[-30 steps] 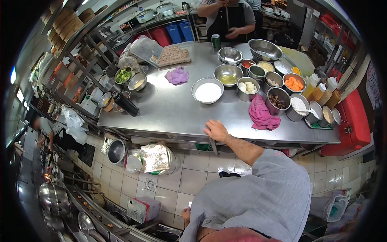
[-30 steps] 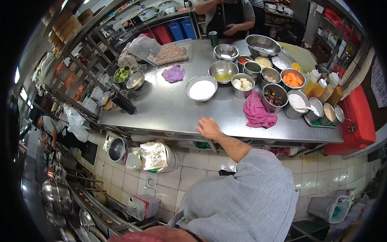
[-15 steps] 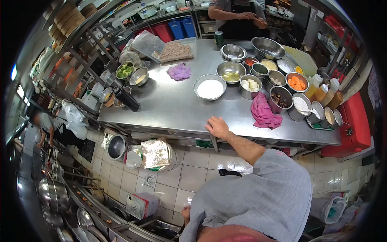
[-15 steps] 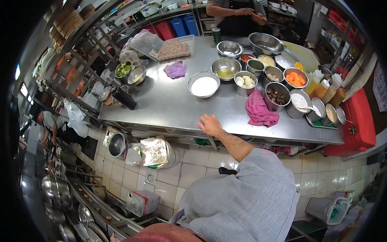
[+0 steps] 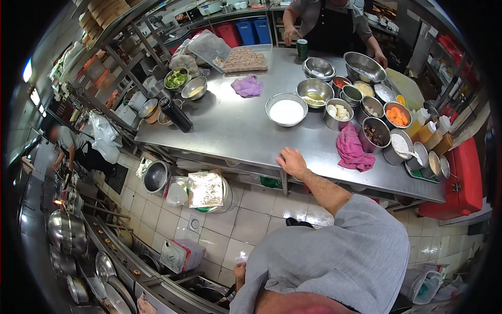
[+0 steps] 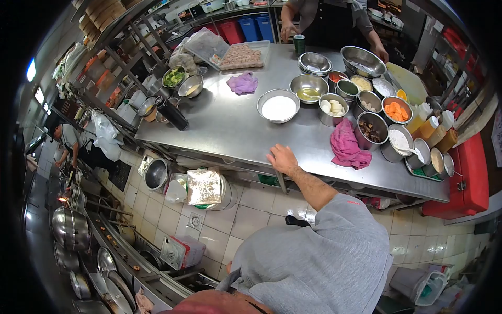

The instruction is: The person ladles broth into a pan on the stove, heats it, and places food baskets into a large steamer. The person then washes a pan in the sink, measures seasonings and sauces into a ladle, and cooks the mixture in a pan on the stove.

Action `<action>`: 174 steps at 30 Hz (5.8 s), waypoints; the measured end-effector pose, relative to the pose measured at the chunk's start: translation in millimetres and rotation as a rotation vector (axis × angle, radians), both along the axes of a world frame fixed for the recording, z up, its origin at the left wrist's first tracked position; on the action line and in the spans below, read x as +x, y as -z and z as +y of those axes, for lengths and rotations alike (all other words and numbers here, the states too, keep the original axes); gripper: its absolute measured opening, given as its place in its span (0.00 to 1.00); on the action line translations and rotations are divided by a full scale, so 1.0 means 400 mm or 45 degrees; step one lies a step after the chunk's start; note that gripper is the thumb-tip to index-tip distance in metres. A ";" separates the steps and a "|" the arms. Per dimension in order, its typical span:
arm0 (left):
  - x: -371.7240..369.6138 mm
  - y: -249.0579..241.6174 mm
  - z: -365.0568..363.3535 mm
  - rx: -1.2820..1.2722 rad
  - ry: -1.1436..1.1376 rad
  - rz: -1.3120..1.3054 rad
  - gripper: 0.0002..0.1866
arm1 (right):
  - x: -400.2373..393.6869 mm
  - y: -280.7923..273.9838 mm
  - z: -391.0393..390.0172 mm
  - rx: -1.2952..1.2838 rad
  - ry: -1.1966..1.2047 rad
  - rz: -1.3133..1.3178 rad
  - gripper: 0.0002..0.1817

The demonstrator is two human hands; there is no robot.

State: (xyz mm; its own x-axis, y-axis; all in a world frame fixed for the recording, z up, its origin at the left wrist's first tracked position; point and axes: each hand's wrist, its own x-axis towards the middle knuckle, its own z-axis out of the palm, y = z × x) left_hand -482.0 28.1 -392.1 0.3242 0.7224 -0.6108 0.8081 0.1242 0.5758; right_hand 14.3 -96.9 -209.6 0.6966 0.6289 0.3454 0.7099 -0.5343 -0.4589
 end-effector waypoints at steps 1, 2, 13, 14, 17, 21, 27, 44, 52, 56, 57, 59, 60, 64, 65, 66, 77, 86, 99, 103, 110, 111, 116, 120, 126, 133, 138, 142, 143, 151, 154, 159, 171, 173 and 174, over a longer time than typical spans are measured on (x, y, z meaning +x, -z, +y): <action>0.000 -0.009 -0.001 0.023 -0.002 0.005 0.16 | 0.000 0.000 0.000 -0.004 0.000 0.005 0.12; -0.001 -0.013 -0.002 0.047 -0.004 0.010 0.15 | -0.001 -0.001 0.001 -0.007 0.000 0.009 0.12; 0.013 -0.036 -0.014 0.020 -0.057 -0.011 0.15 | -0.004 -0.010 0.000 -0.012 -0.011 0.022 0.13; 0.011 -0.031 -0.014 0.024 -0.032 -0.011 0.15 | -0.005 -0.012 0.000 -0.032 -0.005 0.031 0.13; 0.008 -0.018 -0.010 0.020 -0.007 -0.015 0.16 | -0.005 -0.005 0.000 -0.017 0.004 0.022 0.12; 0.005 -0.012 -0.015 0.012 -0.036 -0.021 0.16 | -0.005 -0.008 -0.001 -0.021 0.004 0.016 0.12; -0.052 0.197 0.010 0.009 -0.149 -0.074 0.14 | -0.004 -0.003 0.000 -0.013 0.004 0.009 0.12; 0.004 -0.010 -0.019 0.012 -0.076 0.015 0.12 | -0.008 -0.009 -0.002 0.036 0.009 0.019 0.12; -0.020 0.093 -0.003 -0.166 -0.283 -0.141 0.11 | -0.008 -0.005 0.002 0.057 0.002 0.011 0.12; -0.016 0.071 -0.019 -0.052 -0.194 0.001 0.13 | -0.009 -0.005 0.009 0.061 0.033 0.014 0.13; -0.020 0.076 -0.023 -0.028 -0.194 -0.013 0.14 | -0.008 -0.007 0.012 0.054 0.028 0.040 0.13; -0.027 0.098 -0.028 0.038 -0.211 -0.041 0.15 | -0.004 0.003 0.017 0.080 0.009 0.017 0.13; -0.029 0.104 -0.029 0.077 -0.219 -0.052 0.15 | -0.001 0.015 0.020 0.116 0.003 -0.030 0.13; -0.031 0.109 -0.035 0.071 -0.277 0.008 0.14 | 0.008 0.029 0.020 0.063 -0.056 -0.113 0.14; -0.030 0.107 -0.043 0.068 -0.361 -0.002 0.14 | 0.015 0.037 0.020 0.087 -0.066 -0.087 0.14; -0.032 0.108 -0.047 0.072 -0.337 0.006 0.13 | 0.017 0.046 0.022 0.114 -0.074 -0.057 0.13; -0.076 0.113 -0.084 0.170 -0.377 0.108 0.11 | 0.009 0.033 0.027 0.016 -0.096 -0.039 0.14; -0.102 0.119 -0.100 0.204 -0.383 0.168 0.12 | -0.004 0.019 0.033 -0.021 -0.044 -0.010 0.14; -0.047 0.121 -0.132 0.152 -0.319 0.244 0.12 | 0.024 0.039 0.036 0.111 -0.145 0.090 0.16; 0.012 0.104 -0.095 0.239 -0.205 0.094 0.13 | 0.039 -0.095 0.103 0.427 -0.300 0.174 0.16; 0.098 0.140 -0.077 0.041 -0.311 0.070 0.16 | 0.120 -0.566 0.149 0.766 -0.416 -0.370 0.16; 0.111 0.127 -0.080 0.029 -0.321 0.060 0.16 | 0.140 -0.625 0.148 0.839 -0.430 -0.484 0.16; 0.140 0.107 -0.089 0.024 -0.299 0.096 0.15 | 0.276 -0.931 0.154 0.902 -0.437 -1.177 0.20; 0.138 0.129 -0.084 0.055 -0.325 0.043 0.13 | 0.387 -1.168 0.195 0.810 -0.176 -1.409 0.25; 0.150 0.137 -0.095 0.116 -0.387 0.089 0.13 | 0.551 -1.370 0.263 0.607 0.291 -1.615 0.32; 0.074 0.177 -0.095 0.072 -0.411 0.223 0.13 | 0.409 -1.283 0.391 1.063 -0.038 -1.484 0.25; 0.041 0.211 0.022 0.004 -0.609 0.260 0.14 | 0.188 -0.997 0.518 0.813 -0.572 -1.185 0.21; 0.014 0.253 0.186 0.081 -0.513 0.284 0.13 | 0.084 -0.631 0.633 0.387 -0.817 -0.796 0.24; 0.003 0.242 0.230 0.097 -0.464 0.285 0.13 | 0.075 -0.502 0.669 0.311 -0.764 -0.678 0.26; -0.255 0.178 0.601 0.233 -0.433 0.233 0.13 | -0.181 0.024 0.818 0.155 -0.331 0.073 0.28; -0.347 0.164 0.677 0.215 -0.138 0.360 0.13 | -0.240 0.040 0.869 -0.024 -0.224 -0.010 0.30; -0.406 0.072 0.706 0.132 0.088 0.251 0.13 | -0.206 0.050 0.970 -0.132 -0.238 -0.181 0.32; -0.327 0.076 0.474 -0.243 -0.963 -0.194 0.14 | -0.220 0.028 1.249 -0.462 -0.298 -0.266 0.38; -0.361 0.224 0.474 -0.080 -0.880 0.080 0.13 | -0.227 0.058 1.283 -0.459 -0.299 -0.330 0.38; -0.380 0.248 0.482 -0.109 -0.909 0.106 0.12 | -0.225 0.070 1.294 -0.455 -0.234 -0.388 0.39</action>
State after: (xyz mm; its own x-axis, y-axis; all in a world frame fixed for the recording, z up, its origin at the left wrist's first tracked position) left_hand -633.9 220.8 -491.4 -0.2592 0.6888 -0.6770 0.5535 0.6804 0.4803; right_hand -75.7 420.6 -237.5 0.4642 0.8478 0.2565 0.8803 -0.4736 -0.0278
